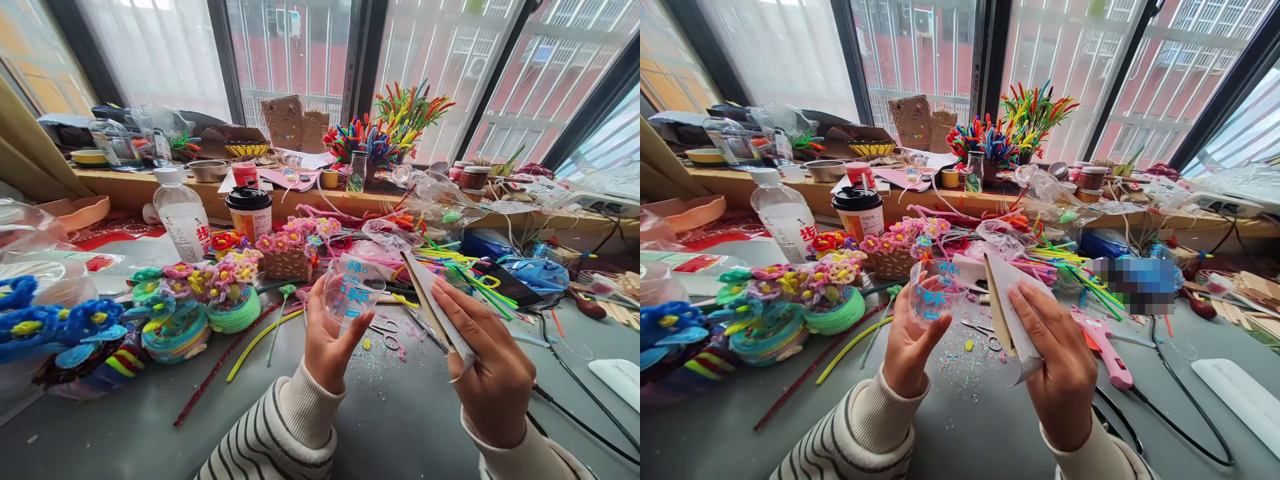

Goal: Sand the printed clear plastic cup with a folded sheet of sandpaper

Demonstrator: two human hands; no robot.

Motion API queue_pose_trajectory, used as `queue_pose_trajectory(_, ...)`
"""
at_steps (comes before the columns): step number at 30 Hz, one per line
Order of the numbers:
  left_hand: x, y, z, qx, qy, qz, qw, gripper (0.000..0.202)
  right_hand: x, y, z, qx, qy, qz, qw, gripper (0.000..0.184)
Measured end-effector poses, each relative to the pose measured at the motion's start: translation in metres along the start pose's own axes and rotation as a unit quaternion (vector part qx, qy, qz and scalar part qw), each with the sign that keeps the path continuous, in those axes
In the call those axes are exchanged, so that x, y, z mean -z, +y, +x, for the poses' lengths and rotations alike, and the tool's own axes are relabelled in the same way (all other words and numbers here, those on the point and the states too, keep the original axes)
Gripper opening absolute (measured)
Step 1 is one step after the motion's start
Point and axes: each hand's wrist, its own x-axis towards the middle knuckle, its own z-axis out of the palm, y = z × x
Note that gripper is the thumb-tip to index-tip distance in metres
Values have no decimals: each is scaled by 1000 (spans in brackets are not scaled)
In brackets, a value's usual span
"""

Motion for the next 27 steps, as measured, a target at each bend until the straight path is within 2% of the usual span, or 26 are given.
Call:
queue_pose_trajectory(7,2,5,-1,-11,-9,-11,1000,58,4,-4,1,12,12,-11,1000,40)
queue_pose_trajectory(14,-5,8,-3,41,39,-15,998,62,7,-6,4,14,13,0,1000,39)
queue_pose_trajectory(17,-3,4,-2,58,26,5,998,67,9,-5,4,25,-14,-9,1000,40)
queue_pose_trajectory(21,1,1,3,103,-2,5,995,68,11,-3,6,31,-36,-14,999,40)
queue_pose_trajectory(27,0,4,6,198,-8,-56,978,64,12,-1,9,63,-48,-26,996,40)
